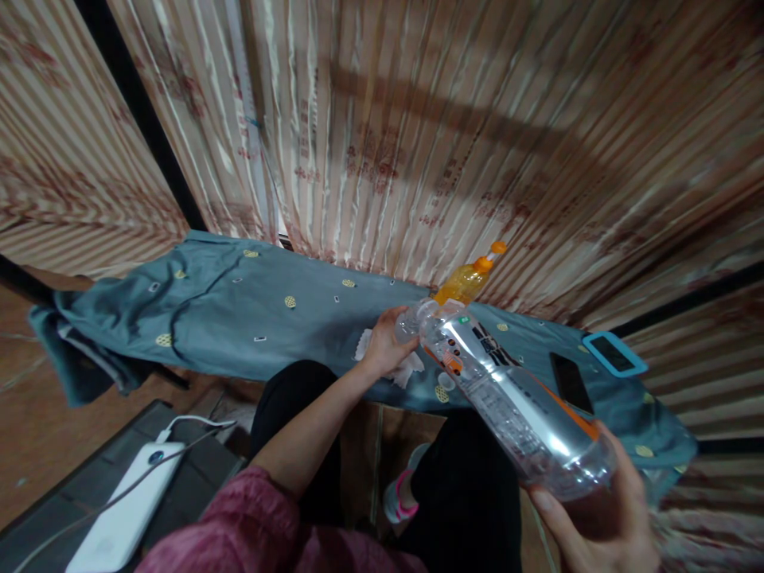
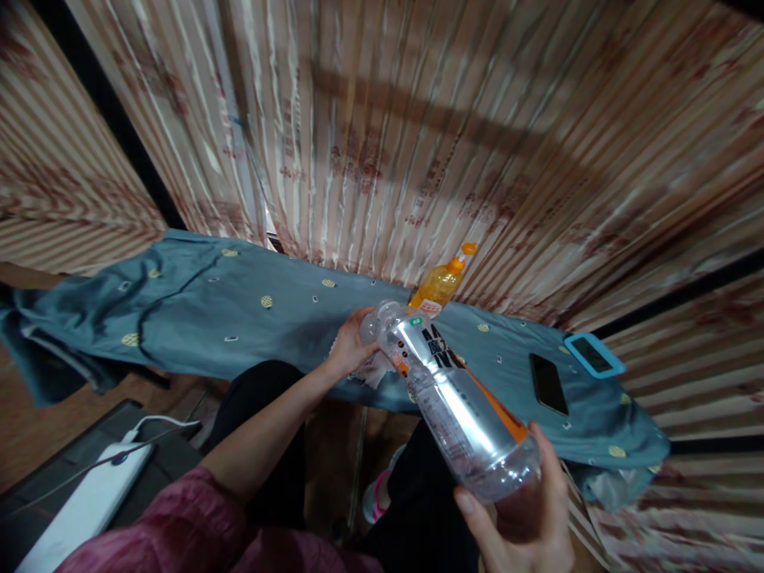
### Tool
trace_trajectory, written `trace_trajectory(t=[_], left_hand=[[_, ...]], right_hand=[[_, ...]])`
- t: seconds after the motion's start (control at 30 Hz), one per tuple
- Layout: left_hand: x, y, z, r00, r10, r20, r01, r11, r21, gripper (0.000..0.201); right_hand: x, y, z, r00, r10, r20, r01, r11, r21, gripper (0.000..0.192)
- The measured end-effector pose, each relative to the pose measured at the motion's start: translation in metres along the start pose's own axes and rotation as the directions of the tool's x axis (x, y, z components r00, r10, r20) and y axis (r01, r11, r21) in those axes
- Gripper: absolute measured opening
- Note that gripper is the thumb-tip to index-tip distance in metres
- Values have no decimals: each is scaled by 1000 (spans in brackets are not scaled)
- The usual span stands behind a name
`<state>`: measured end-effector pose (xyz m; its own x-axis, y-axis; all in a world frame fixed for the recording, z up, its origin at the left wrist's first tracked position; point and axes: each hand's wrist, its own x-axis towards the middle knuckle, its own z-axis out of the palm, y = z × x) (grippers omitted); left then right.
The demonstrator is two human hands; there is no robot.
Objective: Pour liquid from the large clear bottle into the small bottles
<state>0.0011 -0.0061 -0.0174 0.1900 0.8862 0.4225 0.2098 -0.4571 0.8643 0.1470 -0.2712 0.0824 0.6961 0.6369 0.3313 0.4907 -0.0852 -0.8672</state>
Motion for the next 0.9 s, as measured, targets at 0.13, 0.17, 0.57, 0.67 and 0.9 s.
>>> trace_trajectory(t=[0.13, 0.17, 0.57, 0.67, 0.9], left_hand=[[0, 1, 0, 1000, 0, 2, 0, 1000, 11, 57], [0, 1, 0, 1000, 0, 0, 0, 1000, 14, 57], [1, -3, 2, 1000, -8, 2, 8, 1000, 1, 57], [1, -2, 1, 1000, -4, 1, 4, 1000, -7, 59], [2, 0, 0, 1000, -5, -5, 5, 1000, 14, 57]], right_hand=[[0, 4, -2, 1000, -5, 0, 5, 1000, -3, 116], [1, 6, -3, 1000, -31, 7, 31, 999, -14, 113], [1, 2, -1, 1000, -6, 13, 6, 1000, 1, 114], [0, -4, 1, 999, 37, 0, -37, 999, 20, 121], [1, -6, 0, 998, 55, 14, -55, 998, -1, 124]])
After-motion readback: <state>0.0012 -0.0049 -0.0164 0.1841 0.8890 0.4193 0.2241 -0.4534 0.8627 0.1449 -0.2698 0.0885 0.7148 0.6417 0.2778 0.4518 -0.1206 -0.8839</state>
